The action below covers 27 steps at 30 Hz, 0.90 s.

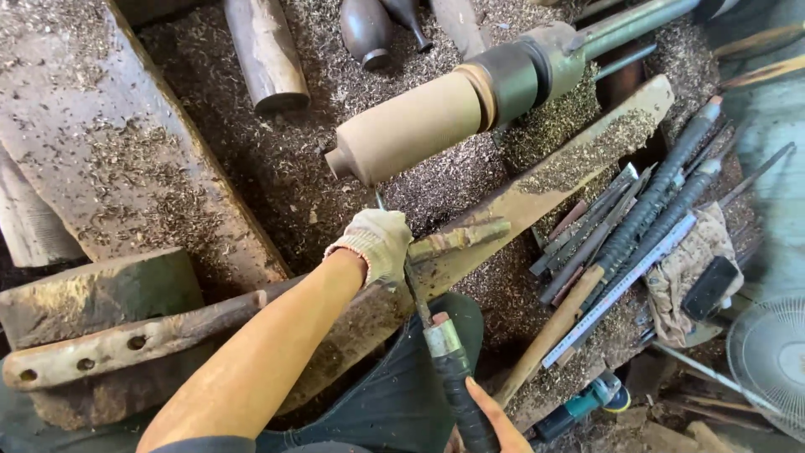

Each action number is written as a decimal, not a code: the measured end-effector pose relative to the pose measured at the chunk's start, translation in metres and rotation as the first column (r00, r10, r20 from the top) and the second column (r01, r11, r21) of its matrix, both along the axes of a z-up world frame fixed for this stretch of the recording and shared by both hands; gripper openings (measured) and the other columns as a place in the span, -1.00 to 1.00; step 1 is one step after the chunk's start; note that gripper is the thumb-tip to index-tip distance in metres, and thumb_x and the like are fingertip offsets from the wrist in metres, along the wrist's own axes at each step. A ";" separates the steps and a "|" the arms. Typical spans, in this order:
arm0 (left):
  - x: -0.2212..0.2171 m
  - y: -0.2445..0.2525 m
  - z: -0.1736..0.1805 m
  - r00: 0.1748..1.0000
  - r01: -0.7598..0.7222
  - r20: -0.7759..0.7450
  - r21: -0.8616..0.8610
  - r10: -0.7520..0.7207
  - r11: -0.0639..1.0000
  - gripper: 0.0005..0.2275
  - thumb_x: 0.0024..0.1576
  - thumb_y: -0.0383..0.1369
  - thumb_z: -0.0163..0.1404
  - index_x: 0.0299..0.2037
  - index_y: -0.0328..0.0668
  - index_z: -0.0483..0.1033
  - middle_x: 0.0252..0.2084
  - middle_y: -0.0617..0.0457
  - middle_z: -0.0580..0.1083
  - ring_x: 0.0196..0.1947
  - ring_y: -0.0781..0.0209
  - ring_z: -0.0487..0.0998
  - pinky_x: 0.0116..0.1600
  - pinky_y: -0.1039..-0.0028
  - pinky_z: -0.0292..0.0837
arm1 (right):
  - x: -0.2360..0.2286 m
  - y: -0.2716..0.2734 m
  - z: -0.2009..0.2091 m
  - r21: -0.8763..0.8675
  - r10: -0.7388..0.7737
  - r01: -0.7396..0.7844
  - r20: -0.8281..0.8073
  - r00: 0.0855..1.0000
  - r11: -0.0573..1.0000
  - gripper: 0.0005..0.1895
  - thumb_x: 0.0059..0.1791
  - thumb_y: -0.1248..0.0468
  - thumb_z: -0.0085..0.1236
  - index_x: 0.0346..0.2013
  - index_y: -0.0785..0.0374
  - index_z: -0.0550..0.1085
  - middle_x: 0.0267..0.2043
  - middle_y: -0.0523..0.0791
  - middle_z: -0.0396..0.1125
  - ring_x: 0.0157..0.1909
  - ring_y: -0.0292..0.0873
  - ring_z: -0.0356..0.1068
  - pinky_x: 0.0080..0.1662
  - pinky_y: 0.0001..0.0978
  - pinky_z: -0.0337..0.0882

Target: Shaping a piece of wood on a lathe using a chisel.

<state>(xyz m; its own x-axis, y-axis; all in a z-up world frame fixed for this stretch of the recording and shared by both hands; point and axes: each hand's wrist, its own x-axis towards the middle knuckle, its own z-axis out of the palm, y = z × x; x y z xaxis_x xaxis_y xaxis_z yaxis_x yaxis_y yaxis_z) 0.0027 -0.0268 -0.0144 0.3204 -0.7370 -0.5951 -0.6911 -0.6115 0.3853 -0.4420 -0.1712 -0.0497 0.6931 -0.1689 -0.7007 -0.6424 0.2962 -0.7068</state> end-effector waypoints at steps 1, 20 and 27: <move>0.000 0.001 -0.005 0.999 0.019 0.037 -0.044 -0.017 0.999 -0.73 -0.19 -0.22 0.29 -0.31 -0.12 0.71 -0.21 -0.13 0.59 -0.17 -0.07 0.66 -0.10 0.24 0.60 | -0.010 0.004 -0.009 0.110 -0.069 0.076 -0.068 0.995 0.991 -0.20 0.04 0.48 0.19 0.57 0.17 0.19 -0.19 0.25 0.46 -0.28 0.05 0.59 -0.12 -0.15 0.52; 0.008 -0.002 0.016 0.997 0.073 0.013 0.016 -0.073 0.997 -0.64 -0.23 -0.15 0.35 -0.28 -0.15 0.71 -0.22 -0.11 0.58 -0.19 -0.07 0.67 -0.10 0.26 0.60 | -0.013 0.025 -0.036 -0.081 0.092 -0.086 0.072 0.993 0.993 -0.23 -0.01 0.43 0.22 0.46 0.08 0.16 -0.15 0.05 0.50 -0.31 -0.19 0.56 -0.13 -0.35 0.53; 0.009 -0.004 0.024 0.995 0.097 -0.013 0.133 -0.096 0.986 -0.60 -0.23 -0.12 0.36 -0.23 -0.13 0.71 -0.16 -0.07 0.62 -0.17 0.00 0.68 -0.09 0.28 0.62 | 0.020 0.004 -0.003 -0.002 0.167 -0.167 -0.002 0.986 0.986 -0.22 -0.03 0.49 0.19 0.44 0.07 0.18 -0.19 -0.04 0.46 -0.29 -0.24 0.52 -0.11 -0.41 0.46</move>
